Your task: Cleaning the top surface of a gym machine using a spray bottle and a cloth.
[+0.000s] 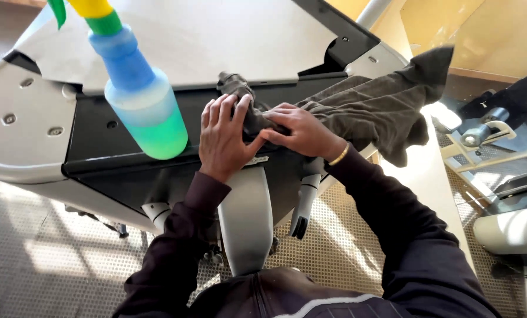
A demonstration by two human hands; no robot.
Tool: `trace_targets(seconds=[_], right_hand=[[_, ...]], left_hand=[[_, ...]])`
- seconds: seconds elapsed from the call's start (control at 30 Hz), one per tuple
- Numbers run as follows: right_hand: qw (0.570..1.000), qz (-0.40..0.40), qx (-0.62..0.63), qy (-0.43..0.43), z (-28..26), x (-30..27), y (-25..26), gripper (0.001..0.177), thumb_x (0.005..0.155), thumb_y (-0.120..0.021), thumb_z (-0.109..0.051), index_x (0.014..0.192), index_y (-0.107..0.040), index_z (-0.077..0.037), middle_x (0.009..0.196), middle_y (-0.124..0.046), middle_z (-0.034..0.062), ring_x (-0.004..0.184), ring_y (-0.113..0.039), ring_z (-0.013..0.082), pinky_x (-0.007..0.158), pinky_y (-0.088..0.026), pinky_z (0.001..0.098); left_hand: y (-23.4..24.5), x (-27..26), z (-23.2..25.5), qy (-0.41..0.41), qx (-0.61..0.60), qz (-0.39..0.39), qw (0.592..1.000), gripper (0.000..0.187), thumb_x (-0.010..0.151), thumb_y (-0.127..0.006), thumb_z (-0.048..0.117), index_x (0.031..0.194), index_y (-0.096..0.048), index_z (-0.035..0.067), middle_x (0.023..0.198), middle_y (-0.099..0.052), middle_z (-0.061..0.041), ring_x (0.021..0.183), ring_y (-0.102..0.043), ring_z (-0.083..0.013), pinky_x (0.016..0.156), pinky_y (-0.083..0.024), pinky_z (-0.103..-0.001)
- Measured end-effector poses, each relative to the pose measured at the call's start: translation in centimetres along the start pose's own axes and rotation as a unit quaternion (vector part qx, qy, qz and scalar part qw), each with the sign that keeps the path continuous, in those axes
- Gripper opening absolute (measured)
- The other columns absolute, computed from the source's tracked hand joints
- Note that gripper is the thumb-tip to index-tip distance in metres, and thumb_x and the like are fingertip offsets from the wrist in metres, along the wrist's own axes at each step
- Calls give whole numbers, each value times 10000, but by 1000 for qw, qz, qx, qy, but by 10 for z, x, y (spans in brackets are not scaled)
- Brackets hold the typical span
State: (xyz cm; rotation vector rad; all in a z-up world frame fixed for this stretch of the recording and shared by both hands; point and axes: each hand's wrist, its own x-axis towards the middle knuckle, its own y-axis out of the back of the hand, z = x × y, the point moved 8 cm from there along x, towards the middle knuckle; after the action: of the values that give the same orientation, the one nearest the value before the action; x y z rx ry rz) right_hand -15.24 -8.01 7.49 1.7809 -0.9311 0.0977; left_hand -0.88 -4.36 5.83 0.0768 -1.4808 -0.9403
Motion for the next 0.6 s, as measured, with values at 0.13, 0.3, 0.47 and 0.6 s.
trace_targets(seconds=[0.13,0.3,0.47,0.6], right_hand=[[997,14,-68,-22,64,-40,54,340,963,-768,-228,1153,-715,49,1172,-726,283,1157,-641,509,1035,-473,566],[928,76,-325,-168,267,-139,165,305,914,-761,-136,1218,-764,-115,1122,-746,163,1107,-688,395,1065,-467,483],[948,22,-270,-165,214,-86,112,355,921,-745,-224,1271,-701,-180,1268,-687,84,1243,-568,338,1081,-363,473],[975,49,-194,-93,254,-77,119,567,725,-587,-30,1267,-754,-3,1208,-754,206,1121,-661,400,1072,-436,471]], left_hand=[[-3,-2,-2,-7,-18,4,1000,640,944,-700,480,1425,-589,72,1282,-583,-161,1272,-568,-378,1136,-393,-520],[-10,0,1,-21,34,13,999,593,943,-675,488,1348,-638,56,1182,-614,-145,1238,-589,-347,1124,-402,-498],[-17,2,0,-13,50,1,999,590,947,-668,533,1295,-668,57,1141,-639,-138,1243,-592,-345,1121,-393,-505],[1,8,8,-23,62,-17,998,452,1018,-616,467,1203,-643,56,1125,-633,-112,1214,-576,-328,1082,-426,-481]])
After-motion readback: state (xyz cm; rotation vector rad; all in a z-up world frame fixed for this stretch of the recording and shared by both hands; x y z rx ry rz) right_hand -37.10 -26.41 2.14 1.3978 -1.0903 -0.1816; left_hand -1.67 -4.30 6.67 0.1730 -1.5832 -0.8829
